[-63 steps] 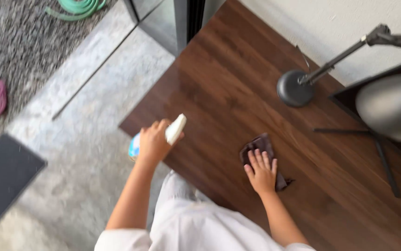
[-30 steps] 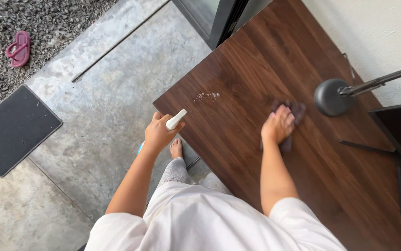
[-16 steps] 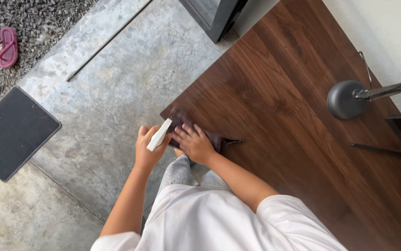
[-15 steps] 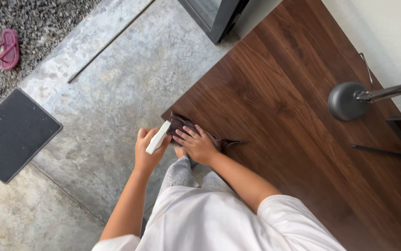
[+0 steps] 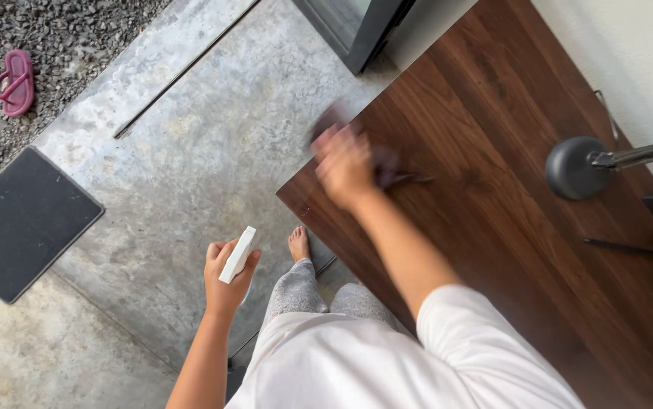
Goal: Cleaning a wooden desk and a computer monitor using a cleaning spray and a cloth.
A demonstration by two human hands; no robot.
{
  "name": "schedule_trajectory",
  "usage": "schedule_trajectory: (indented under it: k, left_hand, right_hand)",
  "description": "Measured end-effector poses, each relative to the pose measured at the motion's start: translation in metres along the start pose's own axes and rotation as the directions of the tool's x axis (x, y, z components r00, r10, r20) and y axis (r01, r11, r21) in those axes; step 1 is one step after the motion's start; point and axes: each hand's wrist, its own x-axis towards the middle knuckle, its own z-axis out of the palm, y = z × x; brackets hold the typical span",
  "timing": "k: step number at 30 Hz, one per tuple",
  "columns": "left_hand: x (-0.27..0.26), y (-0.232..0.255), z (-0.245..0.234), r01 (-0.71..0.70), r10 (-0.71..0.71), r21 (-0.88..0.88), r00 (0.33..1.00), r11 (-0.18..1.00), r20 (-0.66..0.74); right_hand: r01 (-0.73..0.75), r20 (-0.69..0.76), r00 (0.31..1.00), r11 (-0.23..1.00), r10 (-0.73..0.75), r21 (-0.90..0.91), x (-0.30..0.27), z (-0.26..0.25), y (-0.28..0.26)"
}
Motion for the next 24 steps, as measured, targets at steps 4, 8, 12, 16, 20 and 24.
schedule_trajectory:
  k: [4, 8, 12, 16, 20, 24]
  left_hand:
    - [0.004, 0.012, 0.002, -0.044, 0.045, -0.032, 0.999, 0.999, 0.021]
    - [0.006, 0.023, 0.0, -0.048, 0.05, -0.054, 0.998, 0.997, 0.036]
    - [0.003, 0.023, -0.002, -0.185, 0.183, -0.075, 0.983, 0.98, -0.026]
    - [-0.003, 0.022, 0.001, -0.107, 0.109, -0.081, 0.994, 0.991, 0.017]
    - [0.008, 0.036, 0.008, -0.105, 0.112, -0.088, 0.991, 0.991, 0.071]
    - [0.033, 0.065, 0.024, -0.245, 0.258, -0.11, 0.958, 0.963, 0.127]
  right_hand:
    - [0.246, -0.056, 0.969, 0.959, -0.24, 0.141, -0.051, 0.024, -0.06]
    - [0.051, 0.2, 0.978, 0.998, -0.055, 0.023, -0.002, -0.039, -0.016]
    - [-0.223, -0.273, 0.952, 0.921, 0.136, -0.32, 0.027, 0.032, 0.114]
    - [-0.243, -0.113, 0.966, 0.964, 0.231, -0.108, -0.009, 0.005, 0.036]
    - [0.056, 0.021, 0.998, 0.992, -0.058, 0.109, -0.124, -0.022, -0.049]
    - [0.004, 0.178, 0.983, 0.966, -0.052, 0.259, -0.24, -0.052, -0.059]
